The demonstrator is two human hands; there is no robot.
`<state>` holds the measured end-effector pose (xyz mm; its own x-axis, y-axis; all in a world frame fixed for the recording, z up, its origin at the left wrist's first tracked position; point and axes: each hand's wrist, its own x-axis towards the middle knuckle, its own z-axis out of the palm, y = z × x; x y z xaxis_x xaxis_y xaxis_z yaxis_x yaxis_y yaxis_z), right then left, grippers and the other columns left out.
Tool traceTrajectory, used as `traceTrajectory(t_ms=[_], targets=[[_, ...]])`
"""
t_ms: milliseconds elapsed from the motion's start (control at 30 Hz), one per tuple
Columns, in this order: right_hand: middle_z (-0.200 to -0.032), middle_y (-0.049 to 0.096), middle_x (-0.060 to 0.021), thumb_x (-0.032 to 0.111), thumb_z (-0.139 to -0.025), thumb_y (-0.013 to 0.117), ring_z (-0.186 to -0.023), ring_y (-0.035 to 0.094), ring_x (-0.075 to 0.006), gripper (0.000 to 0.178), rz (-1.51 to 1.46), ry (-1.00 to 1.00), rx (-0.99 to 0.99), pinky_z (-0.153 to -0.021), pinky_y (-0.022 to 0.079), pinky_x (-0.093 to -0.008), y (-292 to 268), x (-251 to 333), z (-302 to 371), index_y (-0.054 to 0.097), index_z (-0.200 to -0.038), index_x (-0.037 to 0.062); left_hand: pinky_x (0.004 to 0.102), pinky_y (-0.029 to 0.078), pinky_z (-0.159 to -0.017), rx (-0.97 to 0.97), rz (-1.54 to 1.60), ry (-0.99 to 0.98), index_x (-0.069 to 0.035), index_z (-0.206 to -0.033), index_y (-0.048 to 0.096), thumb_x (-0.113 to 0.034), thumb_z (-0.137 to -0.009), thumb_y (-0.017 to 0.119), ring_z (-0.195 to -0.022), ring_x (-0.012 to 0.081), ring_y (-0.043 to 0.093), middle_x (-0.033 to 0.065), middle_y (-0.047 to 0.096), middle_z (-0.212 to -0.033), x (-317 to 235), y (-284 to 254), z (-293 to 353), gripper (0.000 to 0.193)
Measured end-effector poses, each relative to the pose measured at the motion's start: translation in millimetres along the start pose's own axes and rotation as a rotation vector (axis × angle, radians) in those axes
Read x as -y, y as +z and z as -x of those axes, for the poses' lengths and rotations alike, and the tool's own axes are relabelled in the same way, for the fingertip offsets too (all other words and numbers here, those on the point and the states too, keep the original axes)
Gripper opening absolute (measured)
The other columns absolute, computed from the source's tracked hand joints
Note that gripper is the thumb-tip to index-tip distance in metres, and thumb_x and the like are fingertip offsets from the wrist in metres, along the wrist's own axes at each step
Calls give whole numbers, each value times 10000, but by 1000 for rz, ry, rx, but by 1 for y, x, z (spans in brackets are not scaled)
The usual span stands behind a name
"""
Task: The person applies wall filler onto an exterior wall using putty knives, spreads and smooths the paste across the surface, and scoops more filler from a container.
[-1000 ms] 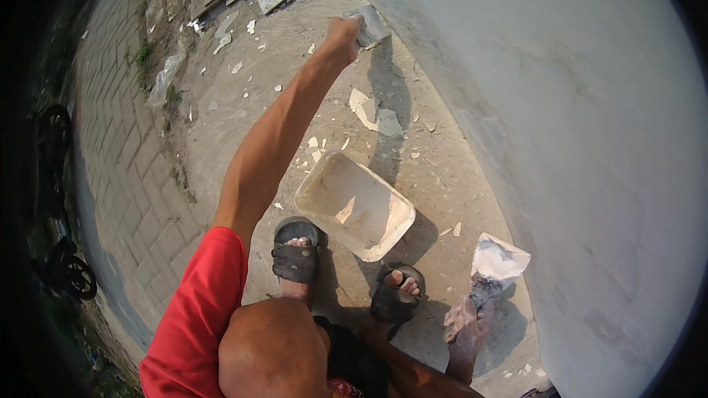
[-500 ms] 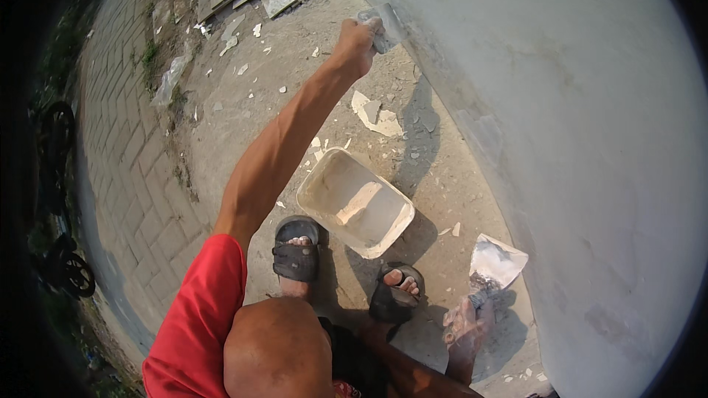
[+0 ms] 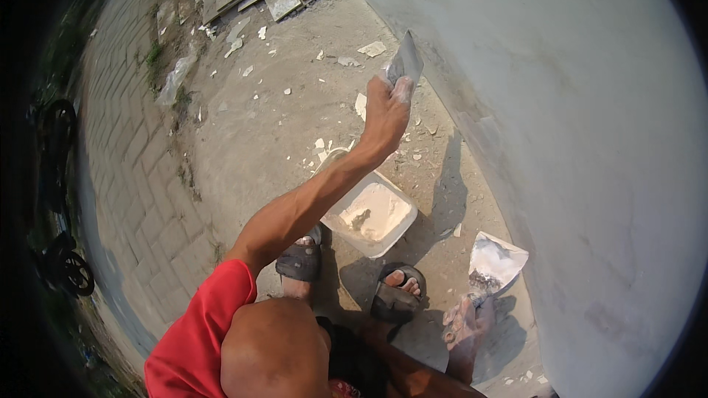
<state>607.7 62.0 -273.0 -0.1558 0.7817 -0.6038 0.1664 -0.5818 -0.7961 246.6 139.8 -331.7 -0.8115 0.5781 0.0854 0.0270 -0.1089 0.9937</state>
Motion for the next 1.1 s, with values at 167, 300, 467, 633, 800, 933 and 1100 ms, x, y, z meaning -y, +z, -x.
traceTrajectory(t_ms=[167,300,467,633,800,933,1100], targets=[[-731,513,-29,73,-956,523,-510,506,-125,87,-23,-9,16,-438,427,-268,5,-2,-3,486,-1033,60,271,287,-488,-162,197,-103,-36,-830,576,-52,-897,513,-574,75,367,-24,449,-687,39,-42,-103,93],[-730,514,-30,82,-959,522,-513,513,-129,79,-38,-1,-1,-441,432,-270,0,-5,0,486,-1026,61,273,286,-486,-78,162,-139,-45,-806,570,-50,-896,514,-572,75,359,-31,437,-683,30,-17,-100,107],[-730,516,-31,92,-963,520,-517,521,-134,70,-70,2,-16,-444,438,-273,0,-4,4,486,-1017,62,366,490,-789,201,-124,-115,51,-1443,345,-4,-885,475,-836,247,611,199,631,-931,-40,12,-27,576],[-772,525,-37,76,-946,533,-543,488,-109,150,-44,-48,58,-479,428,-263,-3,-10,-11,488,-1088,57,345,437,-707,138,-10,175,63,-1198,512,-106,-948,479,-742,171,505,96,578,-850,-19,7,36,304],[-746,510,-23,130,-960,539,-527,511,-105,116,12,-96,136,-441,432,-242,10,11,1,478,-993,37,280,436,-636,319,-183,-184,68,-1084,610,-132,-928,566,-705,105,500,17,591,-825,-49,-120,43,257],[-749,510,-23,132,-960,540,-527,512,-105,120,-26,-80,187,-440,432,-242,16,5,-3,478,-997,36,295,484,-661,576,-550,-251,-11,-1147,651,-69,-850,606,-712,131,573,78,651,-832,-84,-154,77,306],[-752,511,-24,134,-960,542,-527,512,-105,124,-105,-59,258,-439,433,-241,28,-10,-14,479,-1002,36,410,524,-658,877,-1018,202,-48,-1026,697,-103,-786,623,-745,329,670,188,685,-844,-32,-152,122,258]])
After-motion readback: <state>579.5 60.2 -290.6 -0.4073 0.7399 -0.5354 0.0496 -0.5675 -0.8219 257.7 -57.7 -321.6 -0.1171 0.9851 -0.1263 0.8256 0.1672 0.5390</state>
